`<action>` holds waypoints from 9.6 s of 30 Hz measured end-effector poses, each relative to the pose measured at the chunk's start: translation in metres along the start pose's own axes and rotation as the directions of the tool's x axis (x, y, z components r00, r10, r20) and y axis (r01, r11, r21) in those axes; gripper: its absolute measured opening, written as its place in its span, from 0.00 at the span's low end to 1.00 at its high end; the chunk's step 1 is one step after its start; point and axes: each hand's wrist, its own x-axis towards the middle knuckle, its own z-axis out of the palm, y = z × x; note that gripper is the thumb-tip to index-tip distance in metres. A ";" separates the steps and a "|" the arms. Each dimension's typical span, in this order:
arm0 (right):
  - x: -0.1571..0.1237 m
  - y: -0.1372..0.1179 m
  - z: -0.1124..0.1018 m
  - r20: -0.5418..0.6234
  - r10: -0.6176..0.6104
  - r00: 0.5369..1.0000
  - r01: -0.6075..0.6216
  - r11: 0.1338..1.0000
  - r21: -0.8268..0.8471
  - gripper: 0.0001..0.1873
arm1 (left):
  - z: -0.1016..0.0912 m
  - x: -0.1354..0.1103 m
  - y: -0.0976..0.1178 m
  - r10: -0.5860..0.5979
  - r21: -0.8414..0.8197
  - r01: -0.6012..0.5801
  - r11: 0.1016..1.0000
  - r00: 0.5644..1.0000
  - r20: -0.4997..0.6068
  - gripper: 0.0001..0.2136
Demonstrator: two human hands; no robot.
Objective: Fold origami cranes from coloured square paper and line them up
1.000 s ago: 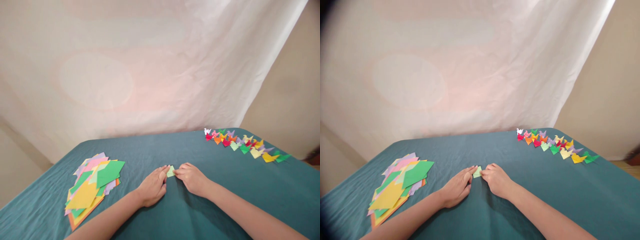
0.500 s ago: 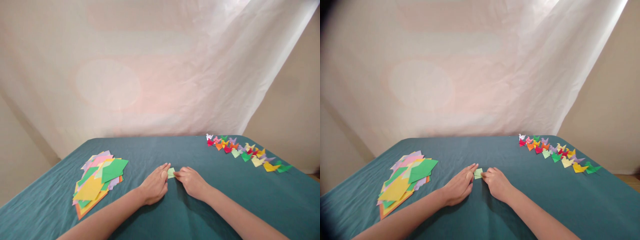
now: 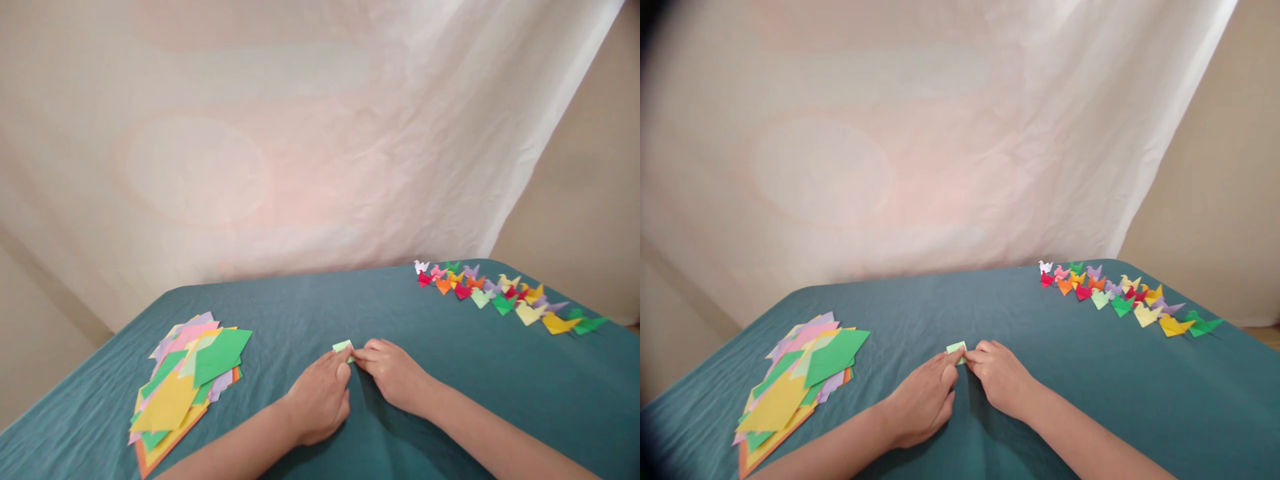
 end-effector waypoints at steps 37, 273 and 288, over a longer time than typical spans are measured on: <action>-0.004 0.002 0.003 -0.229 0.351 0.908 -0.271 0.909 0.317 0.06 | 0.001 0.047 -0.053 -0.250 -0.683 0.167 0.711 0.968 -0.023 0.08; -0.018 0.020 0.004 -0.074 -0.005 0.997 -0.005 0.991 -0.130 0.13 | 0.010 0.029 -0.020 0.145 0.142 -0.138 0.980 0.988 -0.043 0.16; -0.016 0.018 0.004 -0.053 0.008 0.999 -0.017 0.987 -0.161 0.12 | 0.007 0.030 -0.019 0.124 0.111 -0.120 0.987 0.992 -0.026 0.14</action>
